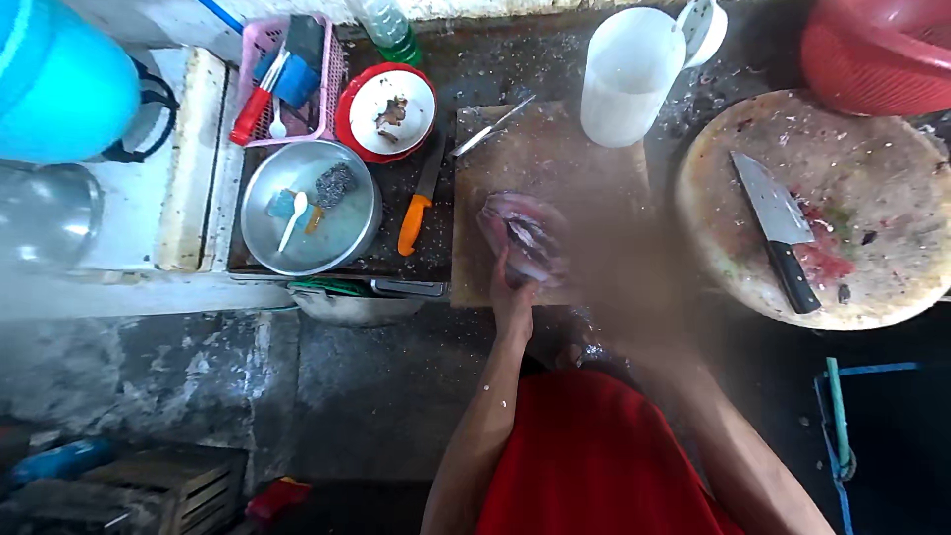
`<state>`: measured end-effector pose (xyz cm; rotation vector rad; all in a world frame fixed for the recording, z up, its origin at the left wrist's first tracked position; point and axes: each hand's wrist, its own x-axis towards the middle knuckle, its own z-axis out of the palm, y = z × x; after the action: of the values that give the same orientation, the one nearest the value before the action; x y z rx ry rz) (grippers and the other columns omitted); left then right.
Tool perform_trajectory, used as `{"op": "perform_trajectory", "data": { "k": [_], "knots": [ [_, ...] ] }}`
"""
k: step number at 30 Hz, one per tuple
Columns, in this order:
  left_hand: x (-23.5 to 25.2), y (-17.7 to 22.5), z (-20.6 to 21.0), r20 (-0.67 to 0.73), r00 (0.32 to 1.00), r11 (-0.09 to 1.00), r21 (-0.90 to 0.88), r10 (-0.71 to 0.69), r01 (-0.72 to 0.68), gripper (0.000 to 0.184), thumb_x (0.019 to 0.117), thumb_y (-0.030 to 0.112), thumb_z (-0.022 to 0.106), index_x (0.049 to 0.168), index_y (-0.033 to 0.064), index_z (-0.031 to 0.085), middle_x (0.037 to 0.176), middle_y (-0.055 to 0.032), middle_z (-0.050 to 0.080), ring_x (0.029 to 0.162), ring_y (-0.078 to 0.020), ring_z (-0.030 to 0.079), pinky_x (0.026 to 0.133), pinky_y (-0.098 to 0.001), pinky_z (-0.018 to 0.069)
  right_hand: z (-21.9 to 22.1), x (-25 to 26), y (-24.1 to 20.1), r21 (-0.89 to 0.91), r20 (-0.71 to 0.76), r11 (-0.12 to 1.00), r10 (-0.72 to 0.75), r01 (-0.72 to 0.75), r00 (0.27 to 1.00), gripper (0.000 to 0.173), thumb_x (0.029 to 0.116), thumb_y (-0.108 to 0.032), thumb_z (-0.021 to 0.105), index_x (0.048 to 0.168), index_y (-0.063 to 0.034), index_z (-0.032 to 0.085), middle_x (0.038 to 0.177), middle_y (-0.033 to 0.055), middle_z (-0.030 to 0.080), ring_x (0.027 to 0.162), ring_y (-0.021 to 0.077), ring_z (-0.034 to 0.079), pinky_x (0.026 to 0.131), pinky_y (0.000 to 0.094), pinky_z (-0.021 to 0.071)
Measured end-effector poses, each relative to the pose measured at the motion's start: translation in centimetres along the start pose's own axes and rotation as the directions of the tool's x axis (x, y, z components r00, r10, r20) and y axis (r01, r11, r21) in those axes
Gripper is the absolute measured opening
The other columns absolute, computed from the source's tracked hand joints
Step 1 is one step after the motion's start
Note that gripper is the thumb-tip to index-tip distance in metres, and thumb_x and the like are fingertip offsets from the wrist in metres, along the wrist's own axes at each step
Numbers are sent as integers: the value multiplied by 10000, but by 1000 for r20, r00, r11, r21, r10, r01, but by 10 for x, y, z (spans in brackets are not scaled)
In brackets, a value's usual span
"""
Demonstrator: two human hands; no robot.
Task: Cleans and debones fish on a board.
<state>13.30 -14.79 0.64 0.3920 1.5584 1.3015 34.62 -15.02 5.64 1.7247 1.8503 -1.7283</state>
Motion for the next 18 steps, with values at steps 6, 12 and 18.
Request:
{"op": "perform_trajectory", "data": {
  "k": [6, 12, 18],
  "knots": [
    [-2, 6, 2, 51, 994, 982, 166, -95, 85, 935, 891, -93, 673, 1630, 224, 196, 944, -201, 696, 695, -250, 716, 662, -370, 630, 33, -15, 2, 625, -14, 738, -316, 255, 949, 502, 924, -267, 756, 1302, 9, 574, 908, 65, 729, 746, 149, 708, 674, 303, 617],
    [-6, -4, -3, 82, 996, 995, 99, -33, 25, 1072, 807, -126, 714, 1627, 331, 197, 1156, -180, 647, 800, -247, 681, 700, -411, 606, 54, -9, -2, 912, 15, 383, -385, 145, 923, 543, 1009, -380, 623, 1326, 48, 515, 969, 155, 744, 751, 198, 723, 656, 312, 602],
    [-4, -3, -4, 76, 991, 993, 65, -108, 103, 758, 960, 39, 664, 1596, 273, 324, 979, -151, 679, 699, -216, 677, 646, -376, 601, 57, -2, -1, 915, -6, 367, -402, 167, 916, 541, 1018, -402, 603, 1308, 48, 518, 974, 154, 748, 752, 194, 727, 657, 303, 602]
  ]
}}
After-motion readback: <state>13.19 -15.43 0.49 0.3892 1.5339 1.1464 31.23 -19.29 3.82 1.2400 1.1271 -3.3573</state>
